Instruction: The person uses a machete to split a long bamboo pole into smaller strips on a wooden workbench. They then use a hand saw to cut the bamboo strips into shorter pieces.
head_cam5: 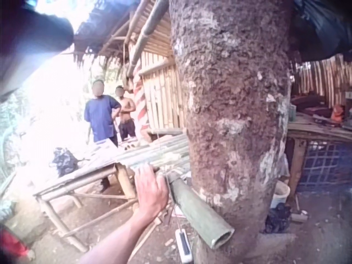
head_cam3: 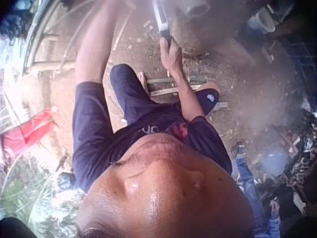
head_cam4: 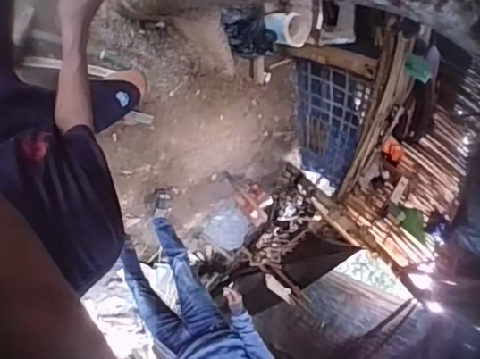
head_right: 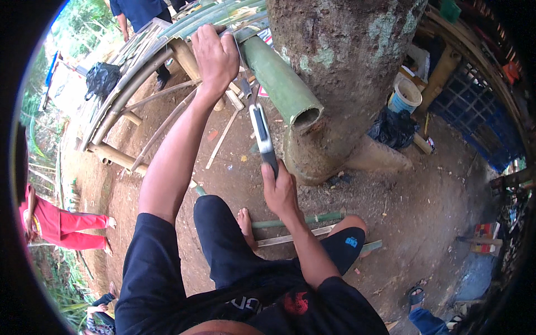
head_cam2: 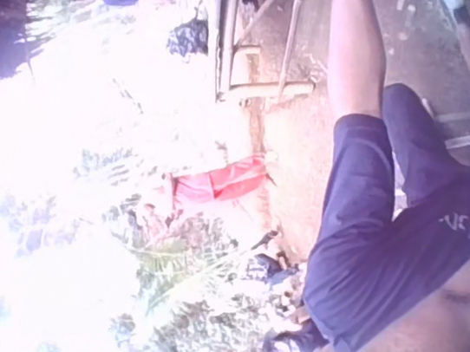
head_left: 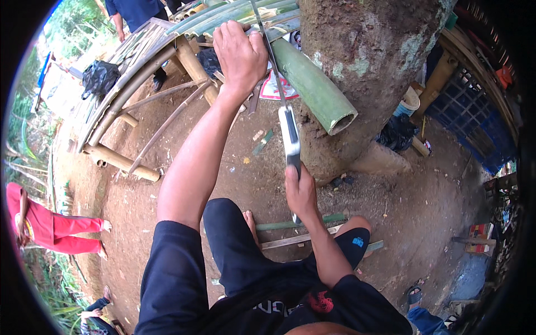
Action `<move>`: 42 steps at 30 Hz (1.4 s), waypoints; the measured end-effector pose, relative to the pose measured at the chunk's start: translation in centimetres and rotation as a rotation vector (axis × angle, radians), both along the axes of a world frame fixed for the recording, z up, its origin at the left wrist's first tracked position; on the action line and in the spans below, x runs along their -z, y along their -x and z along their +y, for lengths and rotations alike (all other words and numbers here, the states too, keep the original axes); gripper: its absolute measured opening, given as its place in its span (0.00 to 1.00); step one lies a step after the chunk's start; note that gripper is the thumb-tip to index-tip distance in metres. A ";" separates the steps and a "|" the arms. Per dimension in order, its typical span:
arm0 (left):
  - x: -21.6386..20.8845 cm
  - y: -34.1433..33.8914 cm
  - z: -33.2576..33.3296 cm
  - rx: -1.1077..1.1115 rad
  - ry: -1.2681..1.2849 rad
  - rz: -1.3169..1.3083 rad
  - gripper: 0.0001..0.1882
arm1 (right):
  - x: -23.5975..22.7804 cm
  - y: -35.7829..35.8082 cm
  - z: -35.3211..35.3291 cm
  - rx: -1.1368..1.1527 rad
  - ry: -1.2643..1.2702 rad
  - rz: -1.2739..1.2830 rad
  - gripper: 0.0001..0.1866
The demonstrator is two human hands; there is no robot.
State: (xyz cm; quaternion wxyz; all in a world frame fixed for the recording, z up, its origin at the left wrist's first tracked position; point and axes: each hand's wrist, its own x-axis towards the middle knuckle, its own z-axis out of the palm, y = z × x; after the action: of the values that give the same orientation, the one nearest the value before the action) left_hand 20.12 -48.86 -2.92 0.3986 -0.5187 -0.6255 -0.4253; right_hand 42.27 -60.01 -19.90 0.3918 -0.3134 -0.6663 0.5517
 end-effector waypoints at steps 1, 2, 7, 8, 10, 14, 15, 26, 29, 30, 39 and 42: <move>-0.1 0.0 0.1 0.001 0.003 0.000 0.11 | -0.6 0.6 0.7 0.010 -0.048 -0.009 0.26; -0.2 0.2 0.1 0.000 0.004 0.002 0.11 | -1.2 0.7 0.7 0.003 -0.021 -0.021 0.24; -0.4 0.3 -0.1 -0.008 0.018 -0.008 0.11 | 1.0 -0.5 -0.5 0.008 -0.006 -0.018 0.21; -0.3 0.1 0.0 -0.016 0.029 -0.025 0.11 | 1.1 -0.9 -0.5 0.020 -0.026 -0.010 0.22; -0.1 0.2 0.0 0.007 0.009 -0.008 0.11 | -0.5 0.5 0.7 0.011 0.013 -0.057 0.22; -0.3 0.3 -0.3 -0.017 0.022 -0.007 0.12 | -0.5 0.8 0.2 0.020 0.010 -0.041 0.23; -0.3 0.1 -0.3 -0.012 0.020 -0.006 0.11 | 0.8 0.1 -0.7 0.032 0.003 -0.012 0.22; -0.3 0.4 -0.3 -0.009 0.034 -0.041 0.10 | -2.1 1.2 0.3 0.029 -0.021 -0.064 0.24; -0.6 0.4 0.2 0.020 0.022 -0.047 0.10 | -2.7 1.8 1.2 0.028 -0.071 -0.013 0.25; -0.5 0.4 0.0 0.013 0.024 -0.043 0.10 | -3.2 1.9 1.4 0.013 -0.072 0.006 0.26; -0.6 0.3 -0.2 -0.028 0.056 -0.037 0.11 | -4.0 3.3 3.1 0.006 -0.046 -0.004 0.26; -0.7 0.3 -0.3 -0.016 0.061 -0.026 0.12 | -3.5 3.1 2.7 0.027 -0.048 -0.039 0.26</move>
State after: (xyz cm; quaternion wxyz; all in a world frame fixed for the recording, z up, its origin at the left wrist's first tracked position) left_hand 19.78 -49.18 -2.26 0.3779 -0.5198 -0.6475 -0.4097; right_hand 39.15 -57.33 -16.38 0.3937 -0.3237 -0.6823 0.5241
